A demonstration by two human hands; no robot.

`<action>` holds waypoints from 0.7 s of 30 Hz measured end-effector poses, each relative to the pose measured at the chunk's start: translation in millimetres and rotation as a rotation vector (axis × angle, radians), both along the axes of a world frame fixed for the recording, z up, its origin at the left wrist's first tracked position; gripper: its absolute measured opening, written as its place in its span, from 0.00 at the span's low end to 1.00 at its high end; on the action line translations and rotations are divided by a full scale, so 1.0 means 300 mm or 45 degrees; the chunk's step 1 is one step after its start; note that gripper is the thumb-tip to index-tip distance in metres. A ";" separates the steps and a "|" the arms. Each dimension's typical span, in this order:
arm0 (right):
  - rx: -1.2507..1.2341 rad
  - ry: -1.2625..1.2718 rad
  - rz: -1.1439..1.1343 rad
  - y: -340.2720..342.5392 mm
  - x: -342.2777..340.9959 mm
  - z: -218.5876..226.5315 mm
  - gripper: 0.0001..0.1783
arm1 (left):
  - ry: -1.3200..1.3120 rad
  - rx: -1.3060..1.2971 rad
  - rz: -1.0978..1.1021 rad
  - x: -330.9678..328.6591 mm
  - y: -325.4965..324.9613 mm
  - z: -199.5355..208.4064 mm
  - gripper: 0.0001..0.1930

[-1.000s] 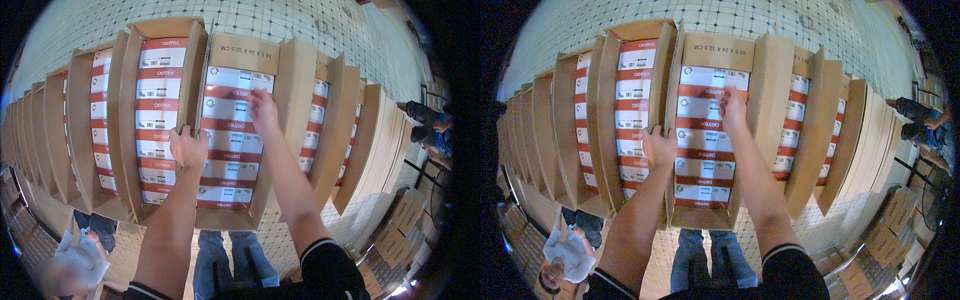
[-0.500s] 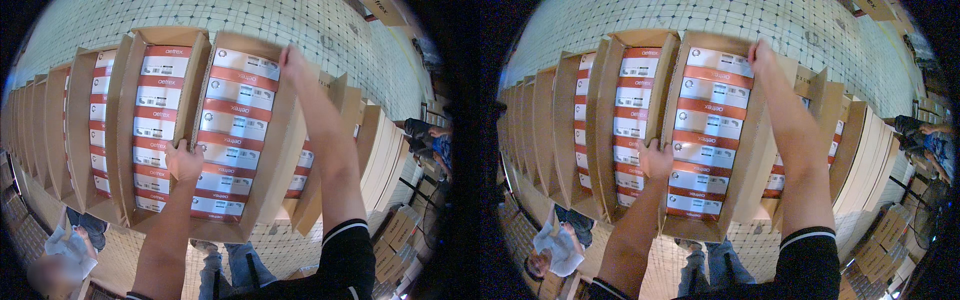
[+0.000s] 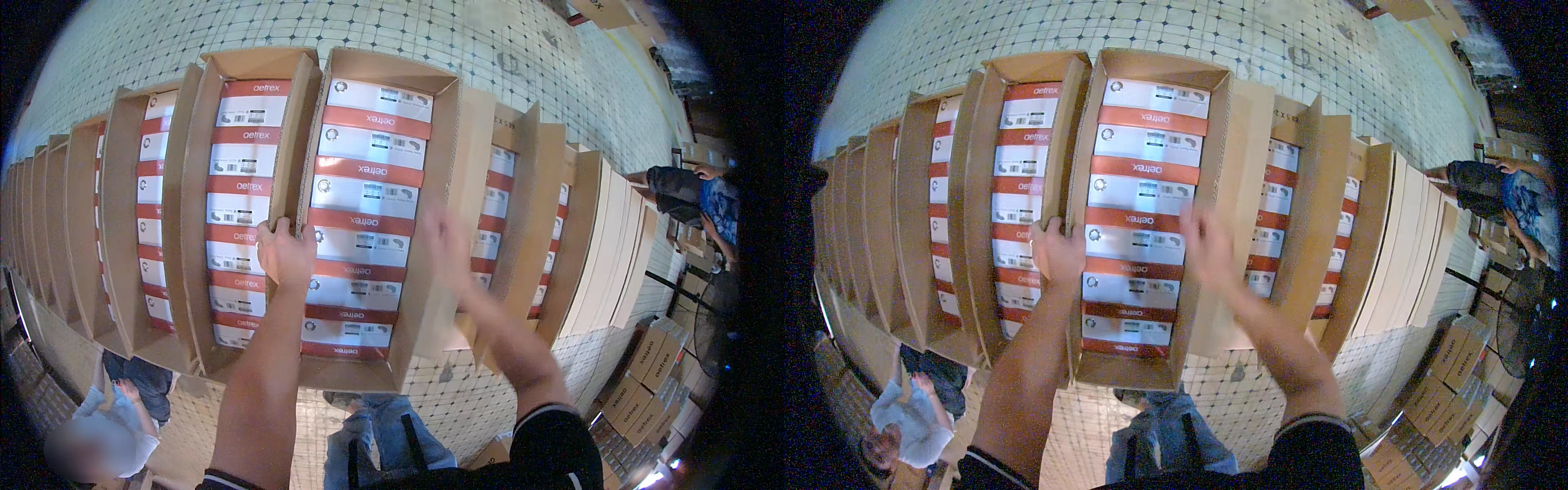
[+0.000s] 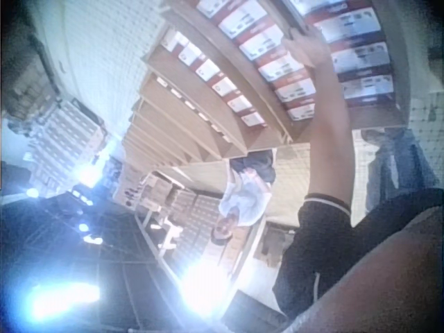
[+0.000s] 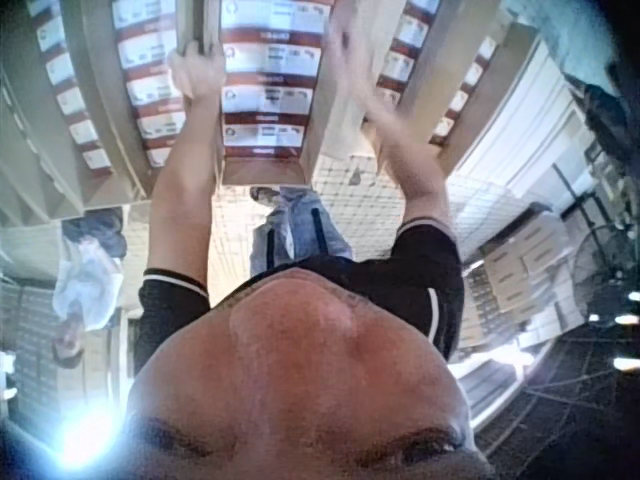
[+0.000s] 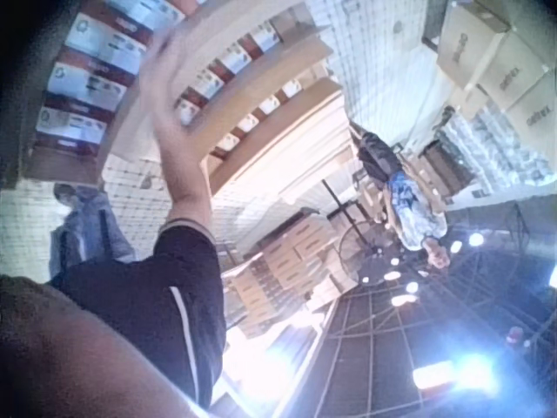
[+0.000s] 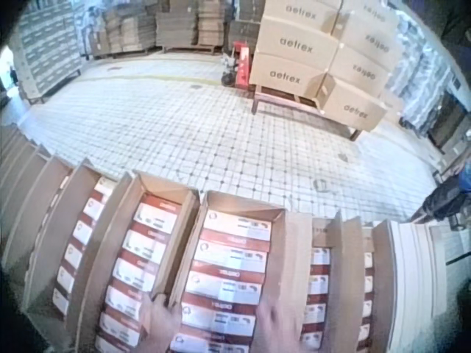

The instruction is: The person opens large cardboard boxes and places smaller product boxes inside them one by one. The person then closes the flaps of the large boxes. The task is performed in a warehouse setting with other workers visible in the background.

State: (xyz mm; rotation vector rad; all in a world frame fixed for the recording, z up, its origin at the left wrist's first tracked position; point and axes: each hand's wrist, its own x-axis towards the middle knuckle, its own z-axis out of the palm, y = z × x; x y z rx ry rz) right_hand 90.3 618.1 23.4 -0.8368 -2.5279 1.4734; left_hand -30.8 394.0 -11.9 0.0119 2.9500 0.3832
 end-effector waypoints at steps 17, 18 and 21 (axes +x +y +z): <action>0.017 -1.266 -0.075 -0.539 2.021 0.184 0.24 | 0.195 0.229 -0.337 0.289 -0.182 0.071 0.34; 0.110 -1.312 -0.102 -0.567 2.128 0.197 0.23 | 0.234 0.327 -0.391 0.410 -0.246 0.085 0.33; -0.023 -1.492 -0.207 -0.687 2.374 0.224 0.23 | 0.224 0.732 -0.441 0.880 -0.490 0.121 0.28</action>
